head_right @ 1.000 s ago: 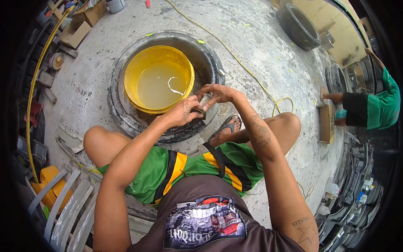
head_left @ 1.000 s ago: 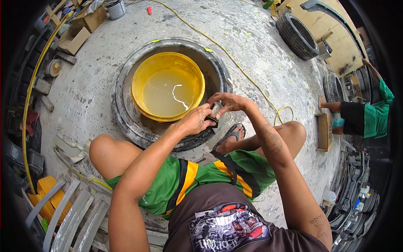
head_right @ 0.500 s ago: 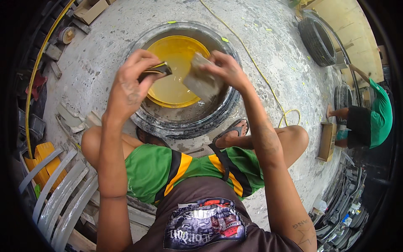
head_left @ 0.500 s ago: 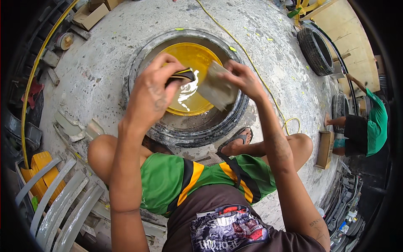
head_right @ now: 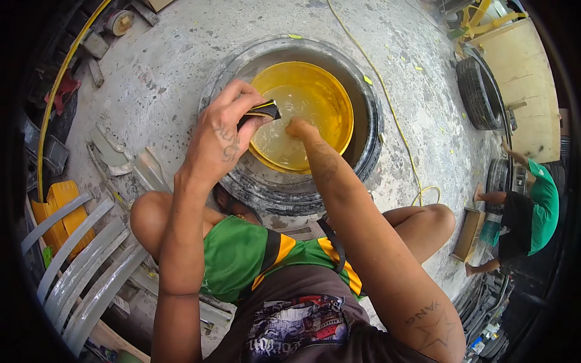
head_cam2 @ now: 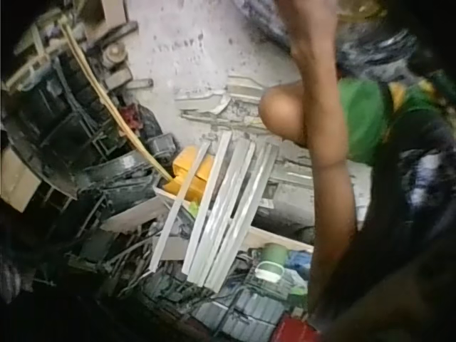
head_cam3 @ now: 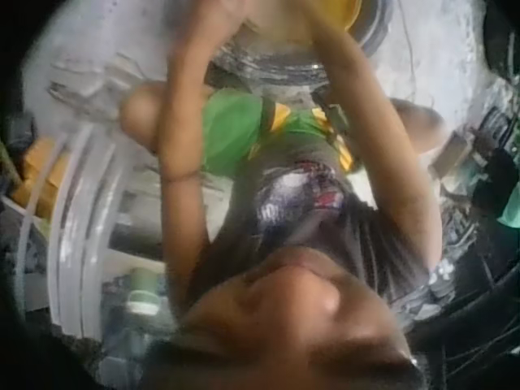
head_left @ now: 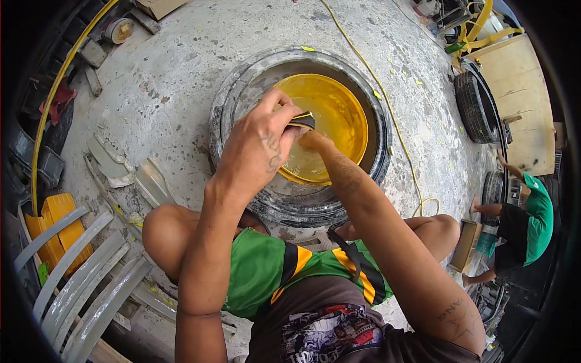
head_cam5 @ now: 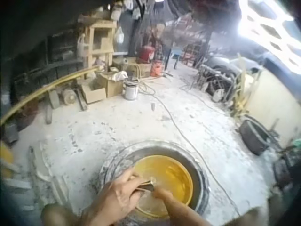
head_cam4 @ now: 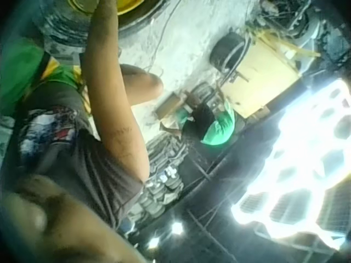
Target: Wet sanding a small automotive component using a sponge and a bucket of water in an auto shop.
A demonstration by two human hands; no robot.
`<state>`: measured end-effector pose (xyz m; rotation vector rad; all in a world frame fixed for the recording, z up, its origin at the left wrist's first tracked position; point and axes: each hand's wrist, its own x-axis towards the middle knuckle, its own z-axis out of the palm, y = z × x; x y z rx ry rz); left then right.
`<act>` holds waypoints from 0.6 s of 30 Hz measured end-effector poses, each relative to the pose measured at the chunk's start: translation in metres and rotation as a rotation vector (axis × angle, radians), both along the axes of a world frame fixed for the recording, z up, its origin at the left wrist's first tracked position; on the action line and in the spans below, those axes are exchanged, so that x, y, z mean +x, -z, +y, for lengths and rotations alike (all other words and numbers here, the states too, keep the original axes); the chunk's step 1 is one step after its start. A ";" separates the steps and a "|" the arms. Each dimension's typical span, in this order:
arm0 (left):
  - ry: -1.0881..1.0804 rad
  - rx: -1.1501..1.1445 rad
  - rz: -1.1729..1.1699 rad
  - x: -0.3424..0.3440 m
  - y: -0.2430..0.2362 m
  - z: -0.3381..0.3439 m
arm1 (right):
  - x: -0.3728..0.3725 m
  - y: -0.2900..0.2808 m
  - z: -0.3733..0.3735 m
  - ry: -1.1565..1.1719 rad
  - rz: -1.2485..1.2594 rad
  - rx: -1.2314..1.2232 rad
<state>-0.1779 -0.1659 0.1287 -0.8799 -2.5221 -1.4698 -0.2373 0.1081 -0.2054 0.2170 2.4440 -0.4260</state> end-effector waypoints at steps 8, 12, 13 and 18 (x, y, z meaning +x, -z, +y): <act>-0.094 0.017 0.035 -0.008 0.005 0.002 | 0.028 -0.159 0.014 0.293 0.558 -0.472; -0.082 0.039 0.114 -0.018 0.012 0.040 | 0.120 -0.252 0.047 0.669 0.676 -1.091; -0.081 0.010 0.150 -0.021 0.019 0.050 | 0.141 -0.255 0.055 0.736 0.693 -1.123; -0.043 -0.034 0.058 -0.002 0.040 0.108 | 0.227 -0.221 0.067 1.068 0.810 -1.172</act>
